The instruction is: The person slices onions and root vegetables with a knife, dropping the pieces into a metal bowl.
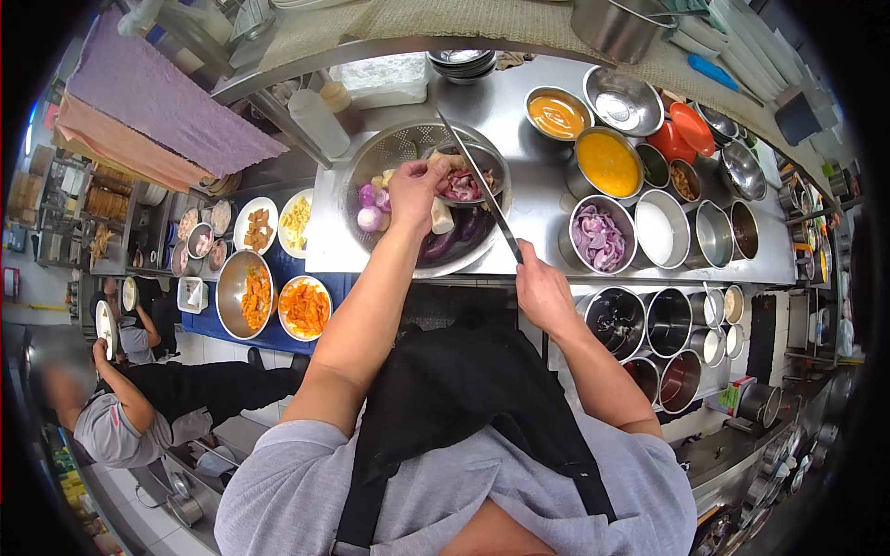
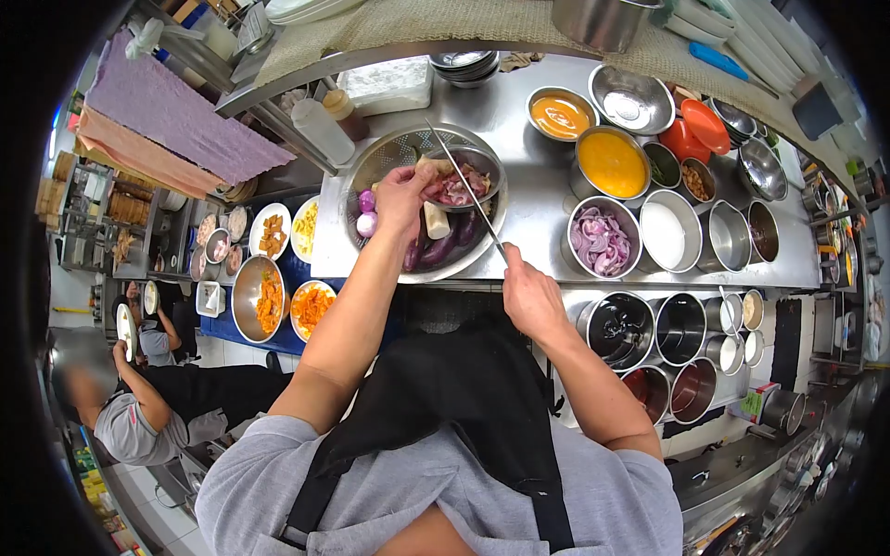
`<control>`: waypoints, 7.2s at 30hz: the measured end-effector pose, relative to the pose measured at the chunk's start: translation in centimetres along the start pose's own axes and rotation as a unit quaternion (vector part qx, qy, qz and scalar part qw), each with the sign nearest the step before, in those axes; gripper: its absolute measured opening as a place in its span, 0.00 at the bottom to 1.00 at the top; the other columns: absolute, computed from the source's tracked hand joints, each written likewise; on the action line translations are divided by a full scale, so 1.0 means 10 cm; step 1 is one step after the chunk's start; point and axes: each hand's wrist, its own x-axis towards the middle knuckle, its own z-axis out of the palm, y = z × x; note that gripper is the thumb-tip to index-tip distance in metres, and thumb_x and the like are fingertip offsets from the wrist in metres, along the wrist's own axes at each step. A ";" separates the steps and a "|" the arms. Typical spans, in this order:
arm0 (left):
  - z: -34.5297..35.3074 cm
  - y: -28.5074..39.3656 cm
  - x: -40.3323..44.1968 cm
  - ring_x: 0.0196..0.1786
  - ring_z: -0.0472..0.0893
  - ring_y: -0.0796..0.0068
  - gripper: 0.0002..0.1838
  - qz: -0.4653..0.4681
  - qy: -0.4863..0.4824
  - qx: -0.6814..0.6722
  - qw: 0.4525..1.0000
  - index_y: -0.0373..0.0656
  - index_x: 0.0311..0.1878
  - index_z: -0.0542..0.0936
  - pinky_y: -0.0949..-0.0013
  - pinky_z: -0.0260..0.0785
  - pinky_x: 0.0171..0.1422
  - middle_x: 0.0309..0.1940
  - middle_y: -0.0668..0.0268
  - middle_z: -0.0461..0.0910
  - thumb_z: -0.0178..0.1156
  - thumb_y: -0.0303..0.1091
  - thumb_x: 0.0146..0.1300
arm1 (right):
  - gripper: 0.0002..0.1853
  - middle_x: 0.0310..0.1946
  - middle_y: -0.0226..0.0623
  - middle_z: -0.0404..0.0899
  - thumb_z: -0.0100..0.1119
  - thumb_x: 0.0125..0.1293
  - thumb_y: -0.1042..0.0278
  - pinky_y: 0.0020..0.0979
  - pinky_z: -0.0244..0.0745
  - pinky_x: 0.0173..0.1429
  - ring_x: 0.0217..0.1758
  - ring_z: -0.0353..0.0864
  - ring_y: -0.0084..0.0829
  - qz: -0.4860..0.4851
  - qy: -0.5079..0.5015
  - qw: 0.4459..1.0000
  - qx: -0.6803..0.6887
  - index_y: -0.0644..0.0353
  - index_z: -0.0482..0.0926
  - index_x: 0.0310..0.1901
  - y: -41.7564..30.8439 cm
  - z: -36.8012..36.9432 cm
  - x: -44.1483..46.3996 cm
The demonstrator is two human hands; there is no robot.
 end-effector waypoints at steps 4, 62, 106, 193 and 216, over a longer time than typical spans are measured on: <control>-0.03 0.00 0.04 0.34 0.83 0.73 0.18 0.016 0.032 0.011 0.999 0.29 0.47 0.77 0.72 0.78 0.41 0.37 0.58 0.84 0.73 0.31 0.64 | 0.16 0.36 0.59 0.83 0.48 0.72 0.72 0.60 0.74 0.44 0.39 0.82 0.64 -0.012 -0.005 1.000 -0.013 0.62 0.65 0.59 -0.06 -0.03 0.05; -0.17 0.32 -0.08 0.47 0.83 0.68 0.15 -0.028 -0.031 -0.054 0.998 0.34 0.62 0.74 0.68 0.77 0.48 0.50 0.59 0.82 0.56 0.27 0.76 | 0.34 0.38 0.58 0.80 0.48 0.69 0.74 0.56 0.80 0.42 0.35 0.84 0.61 -0.036 -0.023 0.993 -0.108 0.46 0.60 0.77 -0.30 -0.05 0.60; -0.20 0.30 0.04 0.42 0.84 0.70 0.13 0.005 0.020 -0.076 0.997 0.29 0.52 0.76 0.67 0.79 0.49 0.42 0.58 0.84 0.63 0.30 0.73 | 0.40 0.36 0.57 0.77 0.47 0.67 0.76 0.56 0.81 0.42 0.33 0.84 0.61 -0.058 -0.027 0.992 -0.109 0.38 0.54 0.80 -0.27 -0.05 0.46; -0.19 0.34 0.04 0.42 0.85 0.75 0.18 0.065 0.002 0.125 0.990 0.27 0.59 0.75 0.72 0.78 0.47 0.44 0.59 0.85 0.61 0.26 0.70 | 0.40 0.38 0.55 0.78 0.50 0.68 0.75 0.55 0.79 0.43 0.33 0.83 0.58 -0.040 -0.030 0.993 -0.104 0.35 0.55 0.80 -0.17 -0.03 0.44; -0.12 0.38 -0.07 0.46 0.83 0.74 0.16 -0.008 -0.008 0.014 1.000 0.35 0.55 0.76 0.70 0.77 0.48 0.47 0.63 0.82 0.67 0.30 0.69 | 0.42 0.38 0.56 0.77 0.51 0.66 0.76 0.55 0.81 0.39 0.31 0.83 0.59 -0.041 -0.016 0.994 -0.098 0.32 0.56 0.80 -0.19 0.00 0.35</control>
